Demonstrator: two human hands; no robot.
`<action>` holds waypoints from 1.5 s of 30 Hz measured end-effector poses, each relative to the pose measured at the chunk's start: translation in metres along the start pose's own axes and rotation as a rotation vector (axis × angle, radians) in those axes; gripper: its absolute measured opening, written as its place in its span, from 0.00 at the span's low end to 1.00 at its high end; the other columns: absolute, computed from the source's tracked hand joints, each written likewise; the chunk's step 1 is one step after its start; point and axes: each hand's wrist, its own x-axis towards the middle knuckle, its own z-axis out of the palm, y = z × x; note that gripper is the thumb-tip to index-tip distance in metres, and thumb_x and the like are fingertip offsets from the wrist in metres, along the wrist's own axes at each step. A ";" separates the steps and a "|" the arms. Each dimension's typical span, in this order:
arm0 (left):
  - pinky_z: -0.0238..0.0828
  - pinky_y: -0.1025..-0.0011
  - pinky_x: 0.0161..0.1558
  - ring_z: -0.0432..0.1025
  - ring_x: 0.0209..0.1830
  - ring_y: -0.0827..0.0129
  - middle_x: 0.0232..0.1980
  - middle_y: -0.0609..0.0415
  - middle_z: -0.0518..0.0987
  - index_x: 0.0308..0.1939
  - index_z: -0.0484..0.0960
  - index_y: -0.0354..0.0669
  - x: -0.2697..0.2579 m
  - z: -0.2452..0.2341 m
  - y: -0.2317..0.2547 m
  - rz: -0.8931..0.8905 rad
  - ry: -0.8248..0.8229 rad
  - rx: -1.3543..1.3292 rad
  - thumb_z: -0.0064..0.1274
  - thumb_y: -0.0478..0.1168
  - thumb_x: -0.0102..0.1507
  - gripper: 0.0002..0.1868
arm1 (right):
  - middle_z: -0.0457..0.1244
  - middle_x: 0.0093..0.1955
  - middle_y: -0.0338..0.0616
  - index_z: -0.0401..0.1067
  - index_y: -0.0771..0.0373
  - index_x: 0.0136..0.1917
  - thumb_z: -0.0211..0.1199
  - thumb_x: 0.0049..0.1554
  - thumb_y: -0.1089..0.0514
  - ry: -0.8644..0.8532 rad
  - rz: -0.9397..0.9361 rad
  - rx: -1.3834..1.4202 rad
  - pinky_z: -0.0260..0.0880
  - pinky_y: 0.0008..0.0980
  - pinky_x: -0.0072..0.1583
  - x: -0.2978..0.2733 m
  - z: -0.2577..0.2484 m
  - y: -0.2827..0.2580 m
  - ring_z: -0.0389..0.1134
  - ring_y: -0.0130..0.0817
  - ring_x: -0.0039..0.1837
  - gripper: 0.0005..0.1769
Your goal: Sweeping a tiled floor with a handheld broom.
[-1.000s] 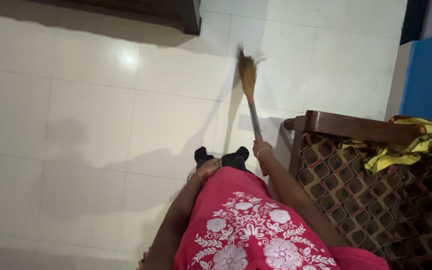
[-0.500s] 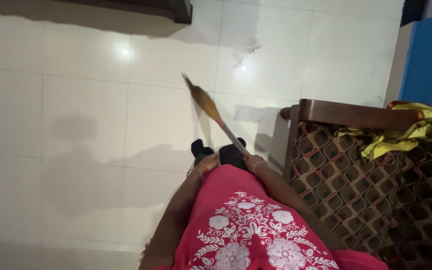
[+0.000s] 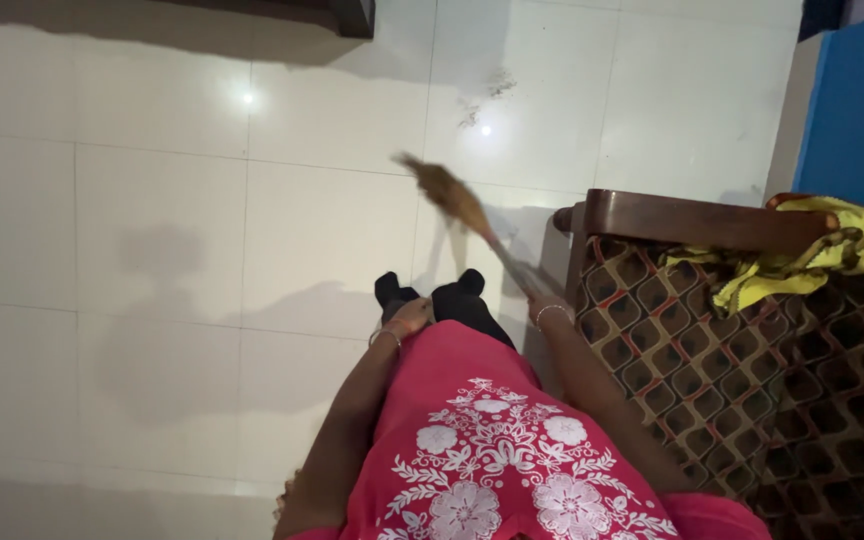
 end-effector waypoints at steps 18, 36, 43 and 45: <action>0.68 0.61 0.65 0.74 0.64 0.49 0.61 0.39 0.80 0.61 0.79 0.40 0.017 -0.055 0.001 0.063 -0.080 0.116 0.42 0.47 0.65 0.25 | 0.69 0.55 0.61 0.53 0.35 0.81 0.47 0.67 0.43 0.215 -0.204 0.260 0.70 0.55 0.59 -0.022 -0.051 -0.098 0.71 0.59 0.56 0.29; 0.60 0.62 0.70 0.68 0.70 0.49 0.68 0.38 0.74 0.67 0.74 0.38 0.060 -0.169 -0.013 0.098 -0.138 0.187 0.45 0.44 0.62 0.29 | 0.64 0.68 0.51 0.65 0.33 0.74 0.49 0.66 0.41 -0.033 0.067 -0.080 0.70 0.53 0.65 0.001 -0.033 -0.102 0.67 0.51 0.69 0.23; 0.60 0.63 0.70 0.67 0.71 0.51 0.69 0.41 0.74 0.69 0.72 0.42 0.054 -0.176 0.009 0.029 -0.204 0.164 0.45 0.47 0.64 0.30 | 0.67 0.64 0.52 0.57 0.26 0.78 0.43 0.68 0.44 0.117 0.135 -0.012 0.71 0.53 0.63 0.005 -0.081 -0.118 0.69 0.53 0.65 0.25; 0.59 0.63 0.70 0.66 0.72 0.50 0.70 0.41 0.72 0.70 0.71 0.42 0.064 -0.172 -0.002 0.039 -0.201 0.182 0.45 0.47 0.64 0.30 | 0.67 0.62 0.54 0.54 0.26 0.79 0.43 0.69 0.43 0.141 0.122 0.034 0.71 0.53 0.62 0.006 -0.080 -0.132 0.70 0.53 0.63 0.26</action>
